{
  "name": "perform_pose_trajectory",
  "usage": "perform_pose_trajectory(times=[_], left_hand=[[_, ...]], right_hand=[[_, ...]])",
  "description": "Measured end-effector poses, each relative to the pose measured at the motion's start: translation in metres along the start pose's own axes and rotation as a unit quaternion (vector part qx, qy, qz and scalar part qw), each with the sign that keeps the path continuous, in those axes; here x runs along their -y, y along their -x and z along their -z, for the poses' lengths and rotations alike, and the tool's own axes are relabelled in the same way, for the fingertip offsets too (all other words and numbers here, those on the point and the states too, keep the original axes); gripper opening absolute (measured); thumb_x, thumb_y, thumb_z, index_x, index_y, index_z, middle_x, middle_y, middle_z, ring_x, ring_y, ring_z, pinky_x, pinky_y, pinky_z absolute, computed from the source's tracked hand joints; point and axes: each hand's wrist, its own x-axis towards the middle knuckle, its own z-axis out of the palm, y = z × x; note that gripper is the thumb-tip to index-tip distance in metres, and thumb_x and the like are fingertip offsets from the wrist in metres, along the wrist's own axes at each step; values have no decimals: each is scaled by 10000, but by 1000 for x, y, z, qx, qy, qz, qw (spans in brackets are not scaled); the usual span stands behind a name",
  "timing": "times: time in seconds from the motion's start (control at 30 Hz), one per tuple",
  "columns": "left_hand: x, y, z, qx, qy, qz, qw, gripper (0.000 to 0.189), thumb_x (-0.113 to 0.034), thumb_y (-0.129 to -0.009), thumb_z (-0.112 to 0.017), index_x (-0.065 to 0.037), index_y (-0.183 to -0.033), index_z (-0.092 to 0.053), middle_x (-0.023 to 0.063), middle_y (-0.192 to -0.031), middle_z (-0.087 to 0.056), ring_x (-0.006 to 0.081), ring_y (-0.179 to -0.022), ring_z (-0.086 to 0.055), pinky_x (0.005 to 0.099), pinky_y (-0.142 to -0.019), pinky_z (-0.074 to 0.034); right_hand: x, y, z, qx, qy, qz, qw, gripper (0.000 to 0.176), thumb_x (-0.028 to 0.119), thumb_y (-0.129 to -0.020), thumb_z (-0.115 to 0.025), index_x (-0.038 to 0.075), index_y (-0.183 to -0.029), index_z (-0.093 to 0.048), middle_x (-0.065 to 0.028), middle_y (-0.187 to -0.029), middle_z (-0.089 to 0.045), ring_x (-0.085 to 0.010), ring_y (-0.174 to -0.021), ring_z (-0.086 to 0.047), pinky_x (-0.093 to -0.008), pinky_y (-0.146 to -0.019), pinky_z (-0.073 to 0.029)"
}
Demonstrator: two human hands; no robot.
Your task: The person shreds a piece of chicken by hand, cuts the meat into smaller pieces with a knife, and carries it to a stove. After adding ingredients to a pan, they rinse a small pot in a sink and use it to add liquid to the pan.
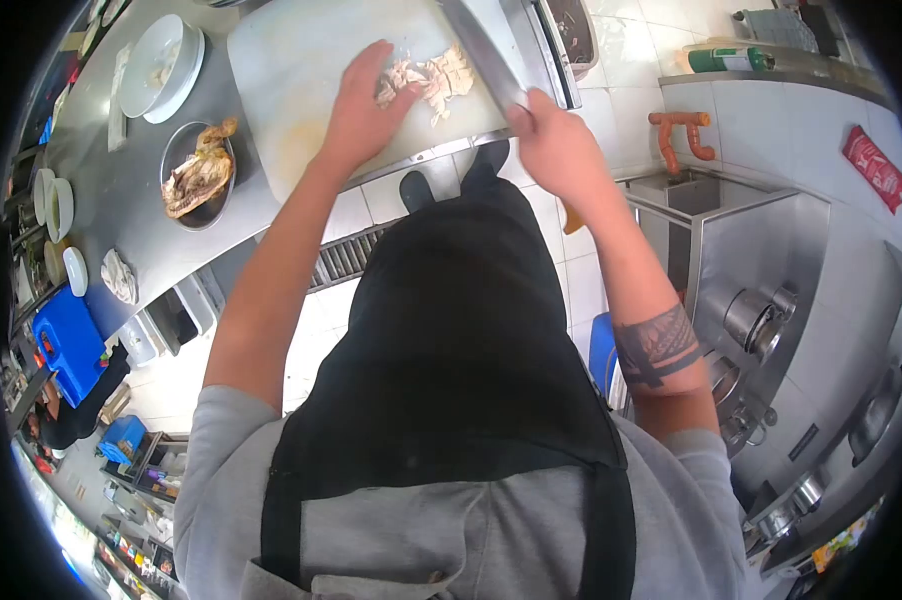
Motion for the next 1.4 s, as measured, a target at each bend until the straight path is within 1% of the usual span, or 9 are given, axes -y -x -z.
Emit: perform_pose_trajectory(times=[0.17,0.43,0.5,0.7,0.83,0.9,1.07,1.2,1.4], left_hand=[[-23,-16,-40,2,11,-41,999,654,-411,-948,-759,-24,-1445,-586,192,-1569,-503,363,-1501,-405,456,-1216,-379],[-38,-31,-68,-117,75,38,990,366,-309,-1000,-684,-43,-1244,-741,180,-1392,-661,357,-1329,-585,440,-1092,-497],[-37,-34,-65,-136,74,56,986,322,-256,-1005,-668,-31,-1222,-747,169,-1329,-704,326,-1239,-655,423,-1049,-527],[-28,-42,-42,-153,238,207,937,283,-208,-1012,-670,-12,-1196,-760,130,-1260,-748,243,-1092,-714,320,-954,-548],[-16,-49,-14,-173,499,313,790,356,-246,-1046,-637,7,-1288,-702,79,-1165,-736,213,-1044,-691,305,-940,-537],[-5,-50,0,-151,698,336,614,394,-283,-1064,-594,1,-1336,-626,142,-1188,-724,224,-1093,-683,323,-988,-545],[24,-52,3,-161,866,256,398,264,-216,-1091,-478,-31,-1207,-626,131,-1217,-697,297,-1149,-666,436,-1046,-538],[34,-44,6,-155,902,203,348,273,-199,-1072,-486,-4,-1211,-618,162,-1233,-685,332,-1207,-642,441,-1069,-527],[3,-29,8,-165,883,250,362,277,-191,-1065,-492,9,-1211,-616,158,-1234,-683,325,-1209,-640,446,-1065,-521]], right_hand=[[-37,16,-31,62,-227,-148,961,310,334,-1094,-540,29,-1127,-584,-67,-645,-581,-151,-452,-589,-327,-420,-499],[30,18,-101,-22,-152,-21,988,248,232,-1097,-513,2,-1019,-463,-212,-688,-651,-273,-492,-666,-410,-437,-538],[47,16,-111,12,-189,-33,981,199,148,-1039,-520,-45,-1031,-474,-371,-790,-645,-581,-815,-646,-643,-730,-506],[93,12,-120,2,-245,-15,969,217,112,-994,-555,-53,-1057,-430,-381,-819,-646,-589,-813,-646,-621,-725,-510],[119,13,-93,24,-187,24,982,199,100,-979,-528,-57,-1042,-424,-365,-824,-655,-560,-799,-655,-567,-734,-531],[133,11,-77,36,-168,34,984,187,89,-973,-518,-59,-1048,-431,-366,-821,-657,-558,-807,-659,-574,-744,-534],[136,13,-28,-16,-99,69,993,173,96,-969,-520,-39,-1073,-484,-346,-817,-674,-552,-787,-670,-607,-740,-546],[88,32,18,-33,-92,82,992,181,124,-974,-564,-15,-1089,-541,-283,-783,-691,-486,-717,-701,-562,-685,-570],[15,59,62,49,-194,-156,967,176,160,-972,-629,-5,-1031,-616,-83,-665,-619,-168,-491,-636,-352,-472,-531]])
